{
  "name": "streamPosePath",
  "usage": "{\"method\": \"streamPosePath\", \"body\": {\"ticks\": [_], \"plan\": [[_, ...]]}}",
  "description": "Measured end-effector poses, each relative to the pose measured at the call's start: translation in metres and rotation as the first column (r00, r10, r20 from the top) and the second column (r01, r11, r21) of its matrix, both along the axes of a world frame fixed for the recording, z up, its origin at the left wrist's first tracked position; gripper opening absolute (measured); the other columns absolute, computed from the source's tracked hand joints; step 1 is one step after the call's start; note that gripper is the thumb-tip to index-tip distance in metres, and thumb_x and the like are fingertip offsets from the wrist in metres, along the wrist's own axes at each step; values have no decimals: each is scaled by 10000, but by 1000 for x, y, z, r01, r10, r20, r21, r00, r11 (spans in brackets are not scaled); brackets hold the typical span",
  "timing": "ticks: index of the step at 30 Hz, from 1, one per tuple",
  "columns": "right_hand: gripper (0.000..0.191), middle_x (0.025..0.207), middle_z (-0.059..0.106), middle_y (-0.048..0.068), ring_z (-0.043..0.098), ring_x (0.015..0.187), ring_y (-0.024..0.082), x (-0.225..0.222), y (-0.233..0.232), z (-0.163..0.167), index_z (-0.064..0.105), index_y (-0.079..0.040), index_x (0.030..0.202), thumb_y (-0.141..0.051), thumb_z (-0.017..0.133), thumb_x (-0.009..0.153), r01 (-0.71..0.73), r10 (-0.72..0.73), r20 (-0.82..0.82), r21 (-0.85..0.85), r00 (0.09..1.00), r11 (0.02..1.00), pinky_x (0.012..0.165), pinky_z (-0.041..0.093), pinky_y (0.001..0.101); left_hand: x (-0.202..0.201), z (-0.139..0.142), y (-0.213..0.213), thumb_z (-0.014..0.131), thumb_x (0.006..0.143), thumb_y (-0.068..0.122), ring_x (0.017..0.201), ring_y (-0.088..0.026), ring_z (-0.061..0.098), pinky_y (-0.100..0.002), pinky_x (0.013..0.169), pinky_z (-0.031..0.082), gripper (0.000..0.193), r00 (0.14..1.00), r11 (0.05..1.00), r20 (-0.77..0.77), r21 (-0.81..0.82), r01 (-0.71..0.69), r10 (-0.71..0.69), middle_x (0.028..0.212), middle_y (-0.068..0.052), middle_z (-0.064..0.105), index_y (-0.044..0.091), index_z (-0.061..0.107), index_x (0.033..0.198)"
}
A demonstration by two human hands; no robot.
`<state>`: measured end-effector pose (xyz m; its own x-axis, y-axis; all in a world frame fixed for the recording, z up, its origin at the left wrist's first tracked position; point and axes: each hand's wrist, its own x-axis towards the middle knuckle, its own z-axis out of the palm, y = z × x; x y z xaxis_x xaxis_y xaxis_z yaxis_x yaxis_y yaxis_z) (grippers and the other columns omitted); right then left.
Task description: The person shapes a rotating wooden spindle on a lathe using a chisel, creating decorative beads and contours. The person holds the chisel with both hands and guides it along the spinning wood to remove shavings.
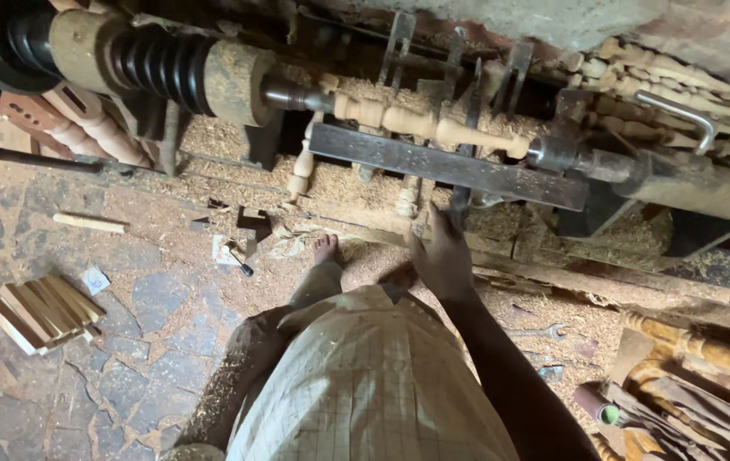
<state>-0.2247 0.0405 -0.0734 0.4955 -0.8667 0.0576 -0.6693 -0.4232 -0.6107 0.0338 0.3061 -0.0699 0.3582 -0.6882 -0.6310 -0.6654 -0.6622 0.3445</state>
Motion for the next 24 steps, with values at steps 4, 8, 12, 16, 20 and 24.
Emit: {"method": "streamPosePath", "body": {"ticks": [4, 8, 12, 16, 20, 24], "plan": [[885, 1343, 516, 292, 629, 988, 368, 64, -35, -18, 324, 53, 1551, -439, 715, 927, 128, -43, -328, 242, 944, 962, 769, 589, 462, 21, 0, 5, 580, 934, 457, 1088, -290, 739, -424, 975, 591, 433, 1000, 999, 11, -53, 8, -7, 1224, -101, 747, 285, 673, 1321], [845, 1198, 535, 314, 682, 718, 256, 89, -67, -31, 333, 126, 1436, -505, 654, 976, 287, -82, -509, 339, 857, 896, 585, 601, 383, 57, 14, -6, 659, 899, 460, 1184, -300, 694, -428, 1036, 557, 490, 993, 990, -73, 100, 103, -96, 1293, -97, 719, 277, 652, 1354], [331, 856, 651, 149, 607, 638, 184, 65, -66, -27, 620, 19, 1035, -278, 648, 892, 187, -286, 26, 701, 958, 688, 525, 533, 362, 96, 25, -18, 711, 874, 434, 1224, -308, 659, -432, 1048, 532, 554, 989, 989, -82, 65, 132, -127, 1334, -103, 680, 216, 614, 1374], [445, 721, 650, 13, 627, 522, 102, 30, 0, -23, 636, -110, 895, -404, 362, 1086, 47, -210, 161, 675, 964, 736, 484, 511, 274, 125, 25, -33, 732, 871, 413, 1225, -304, 664, -418, 1041, 542, 532, 971, 971, -61, -72, 226, -231, 1332, -107, 686, 174, 639, 1337], [350, 814, 686, 24, 528, 450, 158, 24, 76, -27, 673, -115, 1102, -355, 459, 963, -138, -791, 296, 955, 535, 264, 396, 427, 303, 142, 27, -59, 698, 904, 393, 1162, -220, 735, -349, 979, 614, 478, 976, 986, -145, -39, 159, -163, 1305, -64, 722, 213, 646, 1344], [260, 767, 585, 85, 560, 555, 144, 8, 160, 27, 606, 13, 1140, -232, 599, 1053, 255, -653, 177, 821, 736, 511, 473, 476, 308, 144, 46, -96, 718, 926, 323, 1146, -273, 703, -384, 962, 588, 409, 931, 869, 55, -344, 357, -361, 1344, -116, 692, 133, 677, 1287]]}}
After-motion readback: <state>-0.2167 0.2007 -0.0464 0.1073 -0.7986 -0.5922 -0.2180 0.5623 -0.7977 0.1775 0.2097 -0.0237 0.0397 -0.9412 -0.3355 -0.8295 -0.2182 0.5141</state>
